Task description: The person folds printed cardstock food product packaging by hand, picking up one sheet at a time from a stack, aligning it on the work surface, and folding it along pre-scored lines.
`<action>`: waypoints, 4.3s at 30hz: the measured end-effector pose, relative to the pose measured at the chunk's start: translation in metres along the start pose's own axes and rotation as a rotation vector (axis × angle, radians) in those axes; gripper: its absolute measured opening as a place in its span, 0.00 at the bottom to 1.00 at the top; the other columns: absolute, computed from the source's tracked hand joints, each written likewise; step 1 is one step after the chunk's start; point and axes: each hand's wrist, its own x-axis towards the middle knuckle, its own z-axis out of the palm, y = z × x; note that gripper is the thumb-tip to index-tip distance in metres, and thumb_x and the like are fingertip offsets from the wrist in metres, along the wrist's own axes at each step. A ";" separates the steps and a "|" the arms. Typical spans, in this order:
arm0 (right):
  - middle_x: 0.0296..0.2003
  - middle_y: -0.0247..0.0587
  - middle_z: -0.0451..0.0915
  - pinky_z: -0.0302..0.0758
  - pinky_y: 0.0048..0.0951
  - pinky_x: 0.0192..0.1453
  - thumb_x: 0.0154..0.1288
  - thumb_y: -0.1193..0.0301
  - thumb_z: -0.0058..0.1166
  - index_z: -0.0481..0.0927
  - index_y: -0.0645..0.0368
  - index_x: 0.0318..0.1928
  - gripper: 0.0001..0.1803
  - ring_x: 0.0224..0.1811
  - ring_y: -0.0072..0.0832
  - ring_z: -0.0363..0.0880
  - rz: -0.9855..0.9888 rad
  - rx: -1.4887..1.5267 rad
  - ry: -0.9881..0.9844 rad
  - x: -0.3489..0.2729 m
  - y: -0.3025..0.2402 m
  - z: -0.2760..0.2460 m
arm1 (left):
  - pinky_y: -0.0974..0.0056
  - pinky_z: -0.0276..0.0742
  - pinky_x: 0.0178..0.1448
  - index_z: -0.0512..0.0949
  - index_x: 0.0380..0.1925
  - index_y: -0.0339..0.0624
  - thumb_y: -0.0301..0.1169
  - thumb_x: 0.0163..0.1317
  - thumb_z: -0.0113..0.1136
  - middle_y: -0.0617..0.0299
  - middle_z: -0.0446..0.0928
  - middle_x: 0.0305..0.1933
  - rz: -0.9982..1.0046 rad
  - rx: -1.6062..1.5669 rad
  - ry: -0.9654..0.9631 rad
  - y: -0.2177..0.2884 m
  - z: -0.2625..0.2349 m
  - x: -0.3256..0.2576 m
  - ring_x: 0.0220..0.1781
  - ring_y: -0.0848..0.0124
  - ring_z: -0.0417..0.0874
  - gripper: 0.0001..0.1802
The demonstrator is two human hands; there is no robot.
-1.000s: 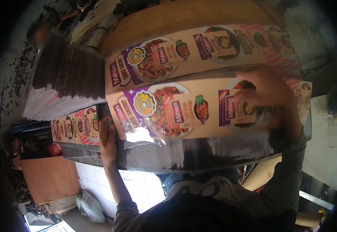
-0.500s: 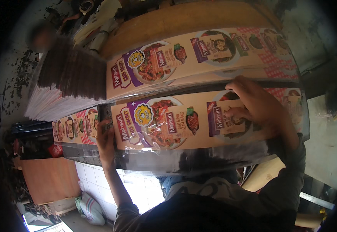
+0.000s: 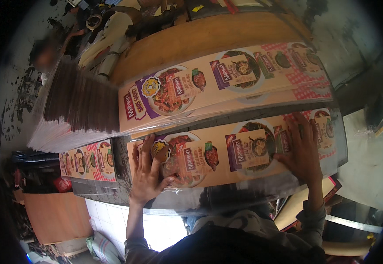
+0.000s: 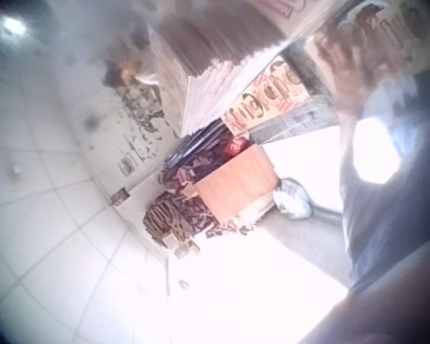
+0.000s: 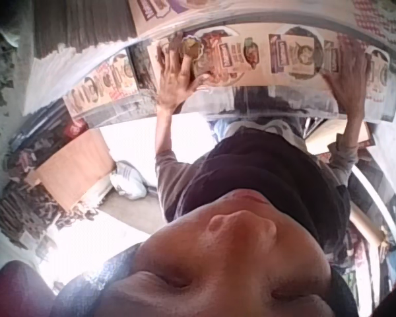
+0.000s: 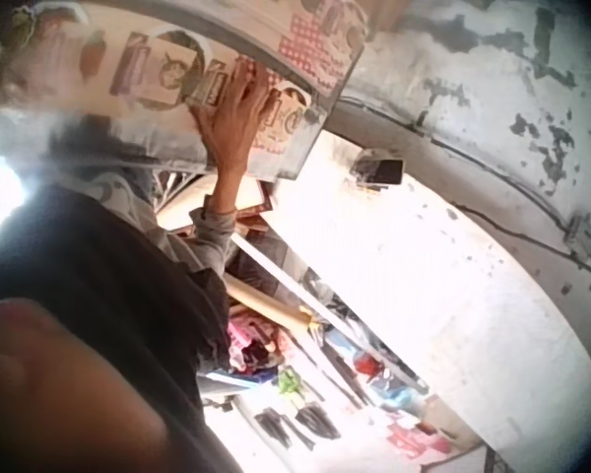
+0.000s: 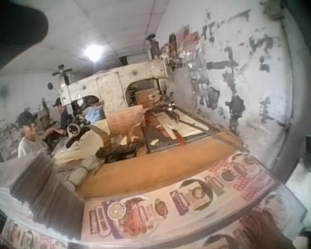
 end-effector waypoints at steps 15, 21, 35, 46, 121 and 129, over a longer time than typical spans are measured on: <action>0.60 0.48 0.58 0.45 0.55 0.66 0.31 0.52 0.66 0.60 0.59 0.61 0.52 0.64 0.46 0.55 -0.064 -0.019 -0.013 0.018 0.006 0.000 | 0.48 0.47 0.66 0.66 0.58 0.52 0.49 0.45 0.63 0.53 0.60 0.63 -0.089 -0.072 0.030 0.006 -0.003 0.006 0.65 0.58 0.61 0.38; 0.58 0.52 0.59 0.46 0.55 0.66 0.28 0.51 0.66 0.62 0.58 0.60 0.53 0.63 0.47 0.56 -0.076 0.029 0.001 0.016 0.011 0.004 | 0.48 0.46 0.67 0.63 0.61 0.55 0.52 0.45 0.61 0.54 0.57 0.66 -0.066 -0.023 0.025 0.005 0.000 0.004 0.67 0.61 0.58 0.40; 0.55 0.52 0.62 0.56 0.50 0.59 0.26 0.60 0.69 0.68 0.59 0.51 0.44 0.57 0.51 0.60 -0.151 0.103 0.127 0.015 0.011 0.001 | 0.42 0.27 0.70 0.55 0.63 0.44 0.53 0.48 0.58 0.55 0.53 0.68 -0.124 -0.026 -0.024 0.007 0.004 0.001 0.71 0.61 0.52 0.45; 0.51 0.51 0.64 0.58 0.50 0.58 0.28 0.61 0.71 0.66 0.58 0.51 0.44 0.55 0.51 0.61 -0.141 0.117 0.100 0.010 0.018 0.009 | 0.41 0.37 0.68 0.59 0.61 0.42 0.50 0.46 0.63 0.50 0.56 0.64 -0.058 -0.026 0.026 0.009 -0.002 0.006 0.66 0.54 0.56 0.44; 0.28 0.40 0.64 0.59 0.37 0.37 0.37 0.58 0.66 0.63 0.57 0.30 0.27 0.30 0.40 0.61 -0.138 0.231 0.131 0.036 0.035 0.016 | 0.62 0.59 0.42 0.72 0.27 0.42 0.23 0.48 0.63 0.64 0.72 0.27 -0.128 -0.227 0.414 -0.030 0.011 -0.013 0.30 0.65 0.68 0.09; 0.27 0.38 0.65 0.58 0.36 0.38 0.37 0.58 0.67 0.63 0.57 0.30 0.27 0.30 0.39 0.62 -0.156 0.235 0.190 0.035 0.030 0.018 | 0.58 0.69 0.37 0.72 0.26 0.34 0.31 0.48 0.65 0.57 0.70 0.32 -0.371 -0.252 0.328 -0.044 -0.017 -0.033 0.33 0.62 0.73 0.13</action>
